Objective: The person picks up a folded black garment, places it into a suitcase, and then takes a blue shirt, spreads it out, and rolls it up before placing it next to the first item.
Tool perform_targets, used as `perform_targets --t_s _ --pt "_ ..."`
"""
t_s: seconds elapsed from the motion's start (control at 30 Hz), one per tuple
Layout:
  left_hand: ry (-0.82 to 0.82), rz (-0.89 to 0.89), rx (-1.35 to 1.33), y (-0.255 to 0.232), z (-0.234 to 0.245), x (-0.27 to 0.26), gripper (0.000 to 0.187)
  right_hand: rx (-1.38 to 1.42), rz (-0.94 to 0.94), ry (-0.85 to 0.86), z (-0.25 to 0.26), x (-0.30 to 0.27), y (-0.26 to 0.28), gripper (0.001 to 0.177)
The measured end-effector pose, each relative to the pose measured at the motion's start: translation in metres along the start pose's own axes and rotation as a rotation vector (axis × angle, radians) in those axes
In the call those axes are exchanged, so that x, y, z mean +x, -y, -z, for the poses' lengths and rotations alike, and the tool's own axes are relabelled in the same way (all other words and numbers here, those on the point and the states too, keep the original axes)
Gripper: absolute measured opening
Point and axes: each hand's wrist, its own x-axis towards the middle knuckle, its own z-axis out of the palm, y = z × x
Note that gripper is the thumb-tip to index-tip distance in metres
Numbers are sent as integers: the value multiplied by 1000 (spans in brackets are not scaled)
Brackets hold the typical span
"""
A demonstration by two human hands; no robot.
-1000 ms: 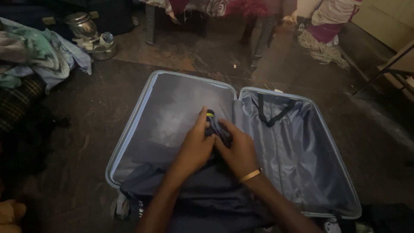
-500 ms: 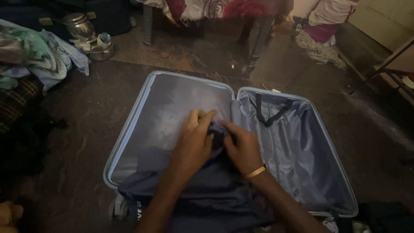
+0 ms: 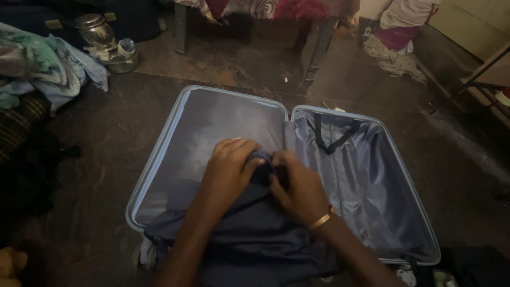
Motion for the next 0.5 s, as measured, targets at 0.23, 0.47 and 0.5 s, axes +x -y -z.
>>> perform_targets --t_s 0.23,0.47,0.5 --pt "-91 17 21 -8 10 -1 21 -221 243 31 -4 -6 5 31" --pt "-90 173 -9 0 16 2 19 -167 99 110 -1 -8 -8 16" --pt "-121 165 -22 0 18 1 20 -131 60 132 2 -7 -7 12"
